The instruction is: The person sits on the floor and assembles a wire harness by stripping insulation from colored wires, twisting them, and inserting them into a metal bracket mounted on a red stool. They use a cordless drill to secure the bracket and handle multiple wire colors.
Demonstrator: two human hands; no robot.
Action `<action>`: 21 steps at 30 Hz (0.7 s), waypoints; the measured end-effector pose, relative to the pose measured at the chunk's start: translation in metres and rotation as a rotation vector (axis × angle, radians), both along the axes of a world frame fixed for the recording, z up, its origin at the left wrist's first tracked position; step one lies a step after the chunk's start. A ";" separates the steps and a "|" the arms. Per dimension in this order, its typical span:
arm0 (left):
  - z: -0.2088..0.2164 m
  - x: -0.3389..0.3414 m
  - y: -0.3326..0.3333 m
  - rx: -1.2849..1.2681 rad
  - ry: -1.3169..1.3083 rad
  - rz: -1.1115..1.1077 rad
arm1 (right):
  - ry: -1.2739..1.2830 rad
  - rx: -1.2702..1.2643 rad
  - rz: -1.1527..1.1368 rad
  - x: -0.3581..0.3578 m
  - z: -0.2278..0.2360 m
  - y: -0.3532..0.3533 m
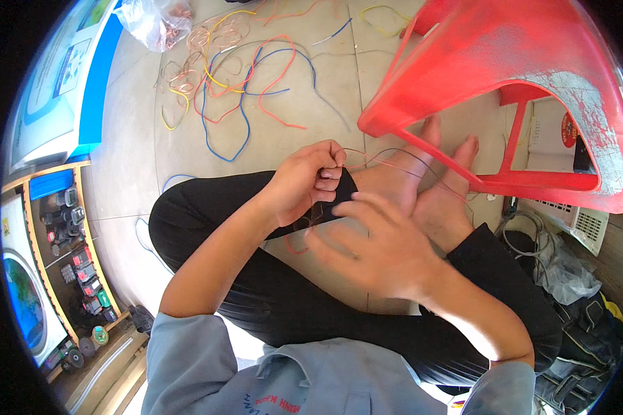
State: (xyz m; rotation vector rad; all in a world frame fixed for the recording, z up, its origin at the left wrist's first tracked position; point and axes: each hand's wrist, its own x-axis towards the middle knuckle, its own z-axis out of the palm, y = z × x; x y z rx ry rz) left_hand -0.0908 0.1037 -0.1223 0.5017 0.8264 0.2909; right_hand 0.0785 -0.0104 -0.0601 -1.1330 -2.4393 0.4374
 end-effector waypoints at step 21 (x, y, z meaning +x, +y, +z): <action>0.052 0.006 -0.011 0.765 0.148 0.031 | 0.288 -0.663 -0.597 0.037 0.041 0.023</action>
